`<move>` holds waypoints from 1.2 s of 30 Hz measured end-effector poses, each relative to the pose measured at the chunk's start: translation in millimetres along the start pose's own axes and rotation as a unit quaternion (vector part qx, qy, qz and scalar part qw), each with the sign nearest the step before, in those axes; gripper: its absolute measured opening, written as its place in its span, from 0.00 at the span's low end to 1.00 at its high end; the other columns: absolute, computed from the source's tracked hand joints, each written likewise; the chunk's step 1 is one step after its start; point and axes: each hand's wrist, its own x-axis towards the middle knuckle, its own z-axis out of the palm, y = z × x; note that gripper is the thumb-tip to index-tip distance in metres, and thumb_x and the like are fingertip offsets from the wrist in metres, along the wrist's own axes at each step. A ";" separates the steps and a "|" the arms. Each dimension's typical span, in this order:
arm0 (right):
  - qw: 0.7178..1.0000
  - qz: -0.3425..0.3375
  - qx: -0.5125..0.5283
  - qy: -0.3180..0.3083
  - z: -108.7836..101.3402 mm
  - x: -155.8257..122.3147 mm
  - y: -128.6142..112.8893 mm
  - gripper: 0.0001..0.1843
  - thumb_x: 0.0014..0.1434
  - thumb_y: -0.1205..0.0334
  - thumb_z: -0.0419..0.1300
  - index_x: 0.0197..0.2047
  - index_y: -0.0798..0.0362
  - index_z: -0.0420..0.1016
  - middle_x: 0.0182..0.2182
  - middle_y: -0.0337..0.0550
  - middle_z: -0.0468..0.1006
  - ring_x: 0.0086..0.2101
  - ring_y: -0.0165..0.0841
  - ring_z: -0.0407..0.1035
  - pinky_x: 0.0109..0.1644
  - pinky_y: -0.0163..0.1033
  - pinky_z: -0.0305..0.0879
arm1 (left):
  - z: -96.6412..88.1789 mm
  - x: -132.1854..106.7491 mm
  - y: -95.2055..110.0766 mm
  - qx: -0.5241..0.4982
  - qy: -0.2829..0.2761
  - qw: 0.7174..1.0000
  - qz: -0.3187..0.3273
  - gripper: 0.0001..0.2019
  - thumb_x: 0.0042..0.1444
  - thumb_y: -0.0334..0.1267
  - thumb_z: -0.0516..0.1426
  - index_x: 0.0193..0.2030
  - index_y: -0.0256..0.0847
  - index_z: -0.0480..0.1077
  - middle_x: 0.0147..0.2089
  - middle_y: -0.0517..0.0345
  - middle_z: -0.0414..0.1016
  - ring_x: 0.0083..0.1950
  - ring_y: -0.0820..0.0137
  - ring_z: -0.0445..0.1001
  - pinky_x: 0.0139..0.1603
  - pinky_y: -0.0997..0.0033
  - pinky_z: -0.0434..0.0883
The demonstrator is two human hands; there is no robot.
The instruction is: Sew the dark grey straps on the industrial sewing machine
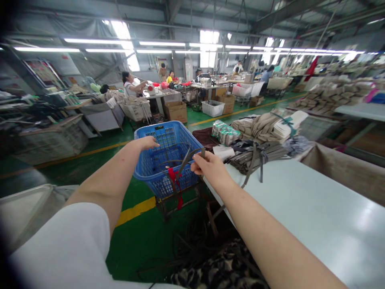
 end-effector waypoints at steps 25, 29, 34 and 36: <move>0.998 -0.033 0.051 -0.023 17.9 24.3 3.2 0.27 0.55 0.60 0.67 0.59 0.48 0.73 0.45 0.42 0.84 0.45 0.36 0.79 0.47 0.40 0.75 | 136.5 -141.1 42.7 -0.352 -0.366 0.764 0.397 0.19 0.69 0.49 0.58 0.59 0.38 0.71 0.46 0.47 0.80 0.51 0.61 0.81 0.59 0.55 0.74; 0.999 0.001 -0.033 0.008 6.8 29.2 14.0 0.21 0.54 0.61 0.68 0.52 0.50 0.78 0.45 0.45 0.83 0.47 0.39 0.76 0.47 0.42 0.74 | 100.2 -120.6 51.9 -0.325 -0.158 0.901 0.241 0.20 0.73 0.57 0.50 0.52 0.42 0.70 0.30 0.63 0.67 0.25 0.75 0.65 0.32 0.71 0.72; 0.996 0.047 -0.078 0.013 -15.5 3.6 42.6 0.13 0.50 0.63 0.68 0.42 0.51 0.79 0.34 0.42 0.83 0.37 0.37 0.76 0.39 0.40 0.73 | 54.5 -56.6 12.2 -0.107 0.043 0.993 0.029 0.21 0.78 0.48 0.40 0.64 0.39 0.63 0.41 0.54 0.74 0.30 0.72 0.71 0.32 0.71 0.70; 0.994 0.051 -0.094 0.015 -21.4 -12.1 57.5 0.13 0.48 0.64 0.67 0.40 0.50 0.79 0.32 0.39 0.83 0.35 0.36 0.75 0.38 0.39 0.72 | 50.9 -46.8 -14.8 -0.018 -0.001 1.000 -0.007 0.20 0.73 0.53 0.54 0.57 0.38 0.71 0.41 0.53 0.77 0.35 0.67 0.77 0.37 0.65 0.75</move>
